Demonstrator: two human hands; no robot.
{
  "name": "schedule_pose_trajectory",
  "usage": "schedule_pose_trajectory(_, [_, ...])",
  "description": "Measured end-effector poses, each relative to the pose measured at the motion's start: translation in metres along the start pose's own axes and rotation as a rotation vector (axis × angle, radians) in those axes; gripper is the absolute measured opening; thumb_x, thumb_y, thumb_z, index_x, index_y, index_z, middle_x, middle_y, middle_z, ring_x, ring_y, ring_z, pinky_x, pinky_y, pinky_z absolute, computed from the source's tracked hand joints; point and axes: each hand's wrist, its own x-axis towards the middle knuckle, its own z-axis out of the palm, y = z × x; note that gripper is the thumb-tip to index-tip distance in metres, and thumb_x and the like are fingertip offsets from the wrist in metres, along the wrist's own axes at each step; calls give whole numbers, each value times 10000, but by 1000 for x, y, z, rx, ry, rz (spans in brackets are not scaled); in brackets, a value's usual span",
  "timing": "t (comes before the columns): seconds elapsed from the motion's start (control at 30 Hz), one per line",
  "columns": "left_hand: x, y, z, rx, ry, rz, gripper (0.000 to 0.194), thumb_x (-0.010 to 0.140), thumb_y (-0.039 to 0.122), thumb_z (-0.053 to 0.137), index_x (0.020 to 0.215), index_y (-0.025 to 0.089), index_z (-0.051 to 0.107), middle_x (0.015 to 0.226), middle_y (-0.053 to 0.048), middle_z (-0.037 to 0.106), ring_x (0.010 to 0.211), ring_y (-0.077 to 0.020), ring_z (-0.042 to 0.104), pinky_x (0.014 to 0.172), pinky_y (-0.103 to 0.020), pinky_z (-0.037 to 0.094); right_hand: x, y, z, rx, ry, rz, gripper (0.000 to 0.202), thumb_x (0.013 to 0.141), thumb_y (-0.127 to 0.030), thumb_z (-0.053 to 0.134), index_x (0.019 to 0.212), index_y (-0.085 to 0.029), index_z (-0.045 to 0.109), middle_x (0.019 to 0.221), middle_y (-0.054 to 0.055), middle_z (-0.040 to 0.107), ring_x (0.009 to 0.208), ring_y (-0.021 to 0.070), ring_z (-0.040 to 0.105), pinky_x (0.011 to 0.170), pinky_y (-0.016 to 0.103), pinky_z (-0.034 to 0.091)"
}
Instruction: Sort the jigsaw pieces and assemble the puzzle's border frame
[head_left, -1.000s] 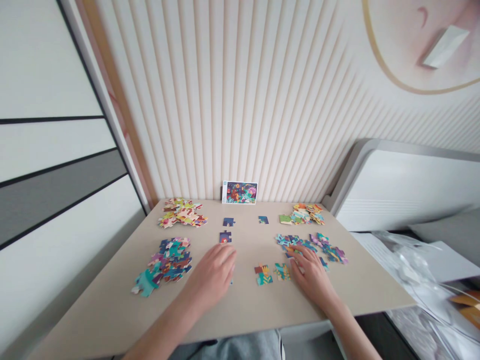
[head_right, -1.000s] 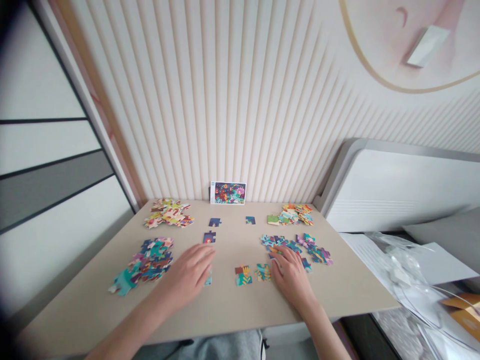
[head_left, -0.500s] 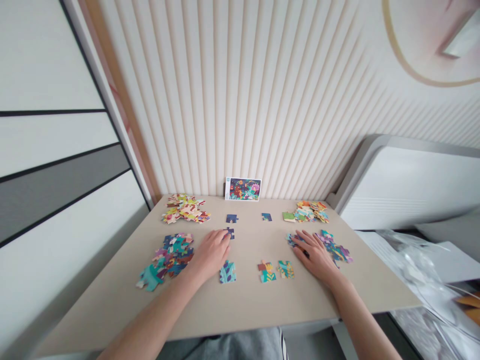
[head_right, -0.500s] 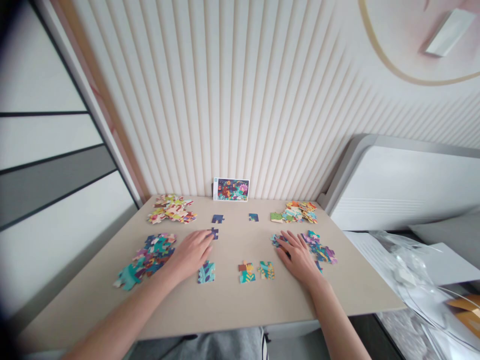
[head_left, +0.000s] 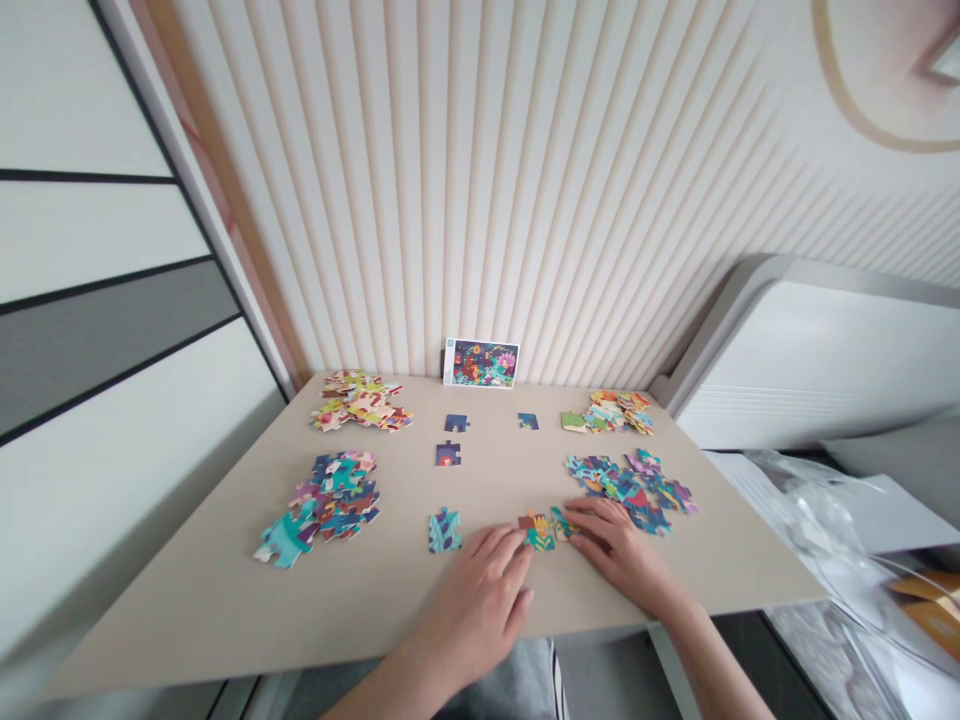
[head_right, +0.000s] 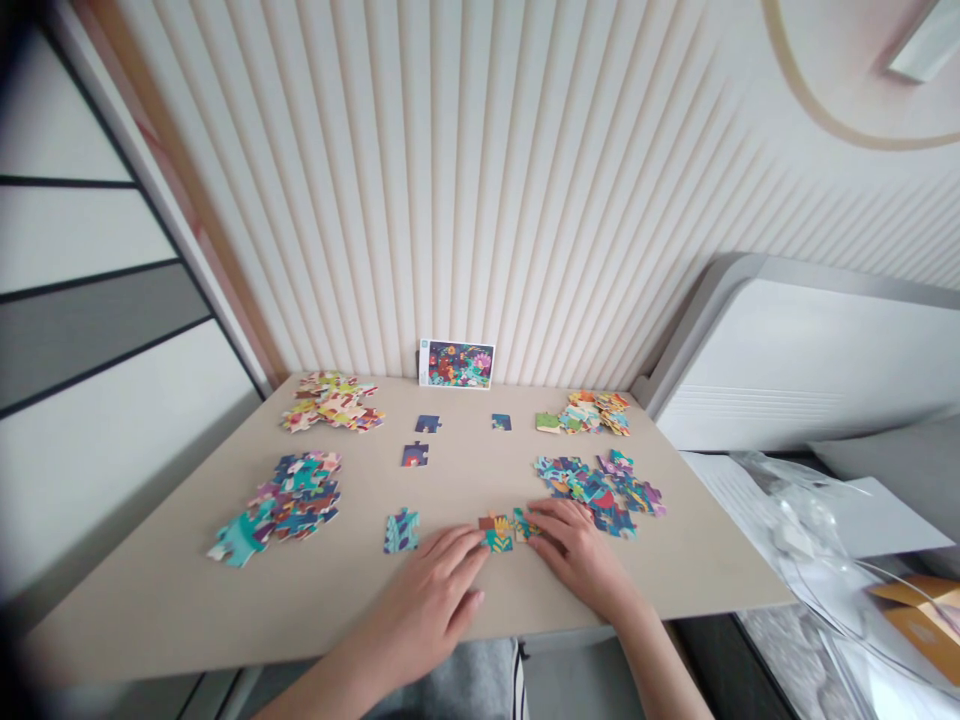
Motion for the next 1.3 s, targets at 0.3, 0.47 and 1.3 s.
schedule_pose_trajectory(0.3, [-1, -2, 0, -14, 4, -7, 458, 1010, 312, 530, 1463, 243, 520, 1503, -69, 566, 1435, -239, 469, 1249, -430, 357, 0, -2, -2, -15, -60, 11, 345, 1052, -371, 556, 1382, -349, 654, 1427, 74, 605, 1312, 275, 566, 1136, 480, 446])
schedule_pose_trajectory(0.47, [-2, -2, 1, -2, 16, -6, 463, 1006, 323, 542, 1461, 240, 525, 1505, -74, 567, 1434, -243, 475, 1247, -432, 365, -1, -3, -2, 0, -33, 17, 387, 1059, -365, 536, 1438, -329, 610, 1370, 98, 629, 1269, 269, 592, 1100, 461, 484])
schedule_pose_trajectory(1.3, [0, -2, 1, 37, 19, 23, 479, 1004, 305, 541, 1472, 208, 517, 1507, -73, 577, 1434, -232, 478, 1252, -427, 353, 10, -24, -8, -132, -51, -179, 420, 1027, -220, 534, 1398, -378, 653, 1361, 101, 620, 1241, 278, 594, 1072, 496, 479])
